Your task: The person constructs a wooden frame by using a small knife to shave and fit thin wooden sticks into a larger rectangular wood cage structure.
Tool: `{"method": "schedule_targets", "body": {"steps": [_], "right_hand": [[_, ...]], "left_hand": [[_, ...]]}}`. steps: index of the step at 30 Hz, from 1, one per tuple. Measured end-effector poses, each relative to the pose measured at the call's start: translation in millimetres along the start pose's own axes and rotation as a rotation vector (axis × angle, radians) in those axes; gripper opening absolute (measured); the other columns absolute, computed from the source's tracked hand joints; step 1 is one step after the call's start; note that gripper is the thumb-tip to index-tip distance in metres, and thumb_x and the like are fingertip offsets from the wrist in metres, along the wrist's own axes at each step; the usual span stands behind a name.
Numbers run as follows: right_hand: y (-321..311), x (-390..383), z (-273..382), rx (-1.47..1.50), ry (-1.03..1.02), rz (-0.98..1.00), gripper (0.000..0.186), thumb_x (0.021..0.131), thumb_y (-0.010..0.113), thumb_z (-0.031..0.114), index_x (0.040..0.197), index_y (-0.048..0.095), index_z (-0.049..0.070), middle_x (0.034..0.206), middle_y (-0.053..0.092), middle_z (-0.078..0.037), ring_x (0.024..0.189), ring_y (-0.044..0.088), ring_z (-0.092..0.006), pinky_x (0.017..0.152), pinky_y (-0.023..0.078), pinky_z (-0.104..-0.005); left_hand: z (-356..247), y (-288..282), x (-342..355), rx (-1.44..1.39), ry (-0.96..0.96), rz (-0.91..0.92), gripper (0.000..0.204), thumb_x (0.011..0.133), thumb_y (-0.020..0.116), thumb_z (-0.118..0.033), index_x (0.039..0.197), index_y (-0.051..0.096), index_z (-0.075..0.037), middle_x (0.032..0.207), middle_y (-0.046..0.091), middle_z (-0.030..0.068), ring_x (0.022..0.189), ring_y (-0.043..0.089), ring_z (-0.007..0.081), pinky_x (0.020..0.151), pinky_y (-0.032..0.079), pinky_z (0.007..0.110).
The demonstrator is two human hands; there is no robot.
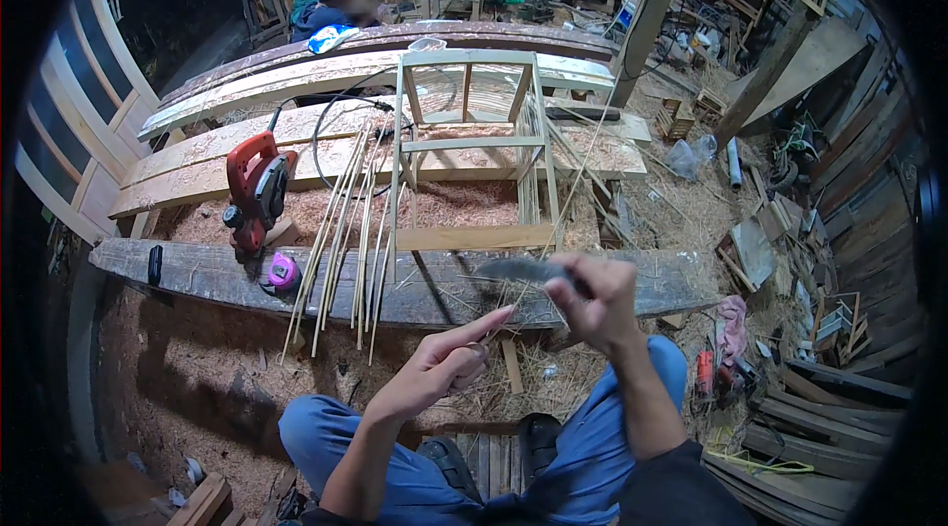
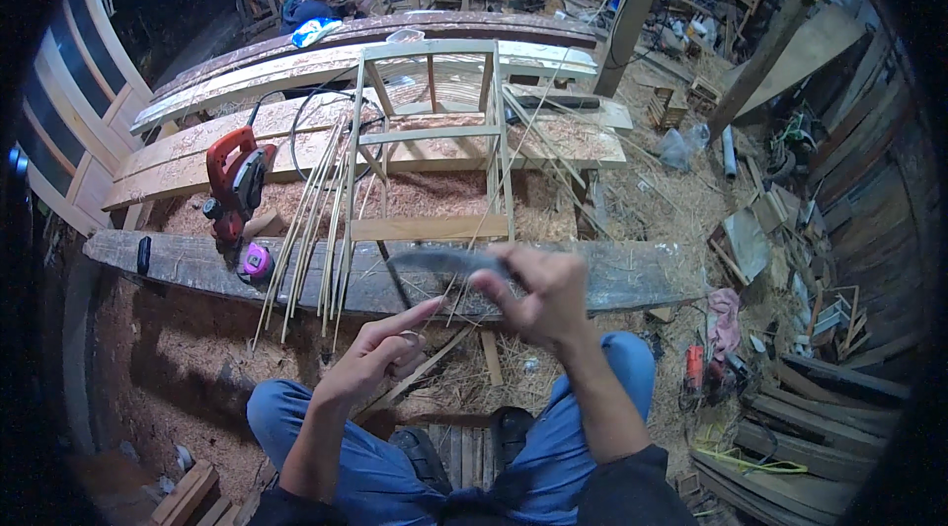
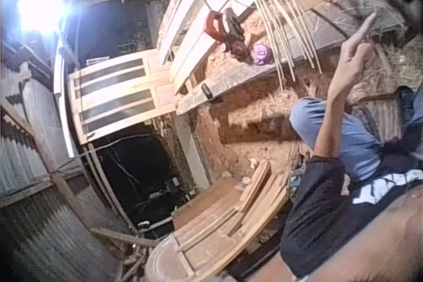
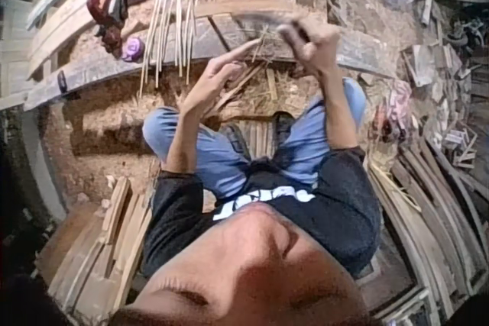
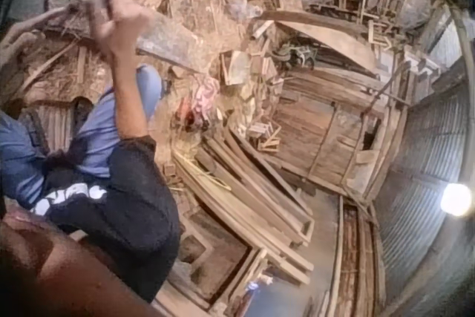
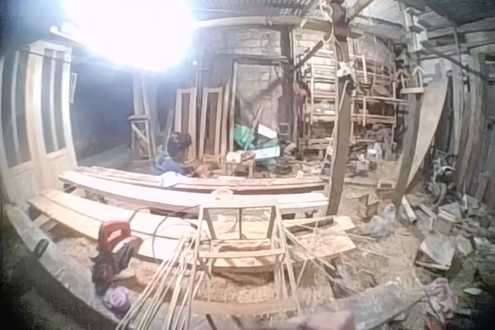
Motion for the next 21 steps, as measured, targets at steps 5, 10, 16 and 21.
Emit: {"method": "schedule_targets", "body": {"steps": [5,10,16,21], "right_hand": [[12,-7,17,-0.015,-0.140,0.104,0.044,0.093,0.075,0.052,0.095,0.078,0.008,0.074,0.074,-0.011,0.061,0.073,-0.0264,0.055,0.054,-0.0373],[-1,0,2,0.109,0.083,-0.015,0.053,0.095,0.072,0.056,0.121,0.077,0.010,0.071,0.072,-0.010,0.059,0.072,-0.0242,0.054,0.053,-0.0372],[20,-3,18,0.018,-0.152,0.047,0.063,0.095,0.072,0.048,0.150,0.061,0.020,0.075,0.072,-0.009,0.051,0.061,-0.0222,0.052,0.047,-0.0356],[22,-6,29,0.009,-0.145,0.133,0.064,0.093,0.074,0.047,0.148,0.062,0.016,0.065,0.064,-0.008,0.050,0.059,-0.0231,0.051,0.046,-0.0364]], "left_hand": [[13,-8,0,0.031,-0.174,-0.169,0.059,0.105,0.045,-0.006,0.164,0.039,-0.010,0.076,0.033,-0.0075,0.067,0.031,0.0054,0.059,0.029,0.022],[-2,1,3,0.063,-0.074,0.041,0.055,0.106,0.050,-0.007,0.161,0.044,-0.009,0.079,0.039,-0.0067,0.070,0.036,0.0046,0.062,0.034,0.022],[3,1,7,0.092,-0.037,-0.114,0.038,0.110,0.052,-0.014,0.146,0.056,-0.001,0.093,0.060,-0.0016,0.074,0.047,0.0038,0.063,0.041,0.021],[7,4,7,0.175,0.062,-0.216,0.029,0.112,0.052,-0.017,0.133,0.060,0.000,0.094,0.062,-0.0007,0.079,0.053,0.0036,0.067,0.044,0.020]]}}
Point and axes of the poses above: each hand's wrist, its own x-axis towards the middle knuckle, its own y-axis out of the palm, z = x × y, the point moved 3 cm from there along x, towards the middle knuckle
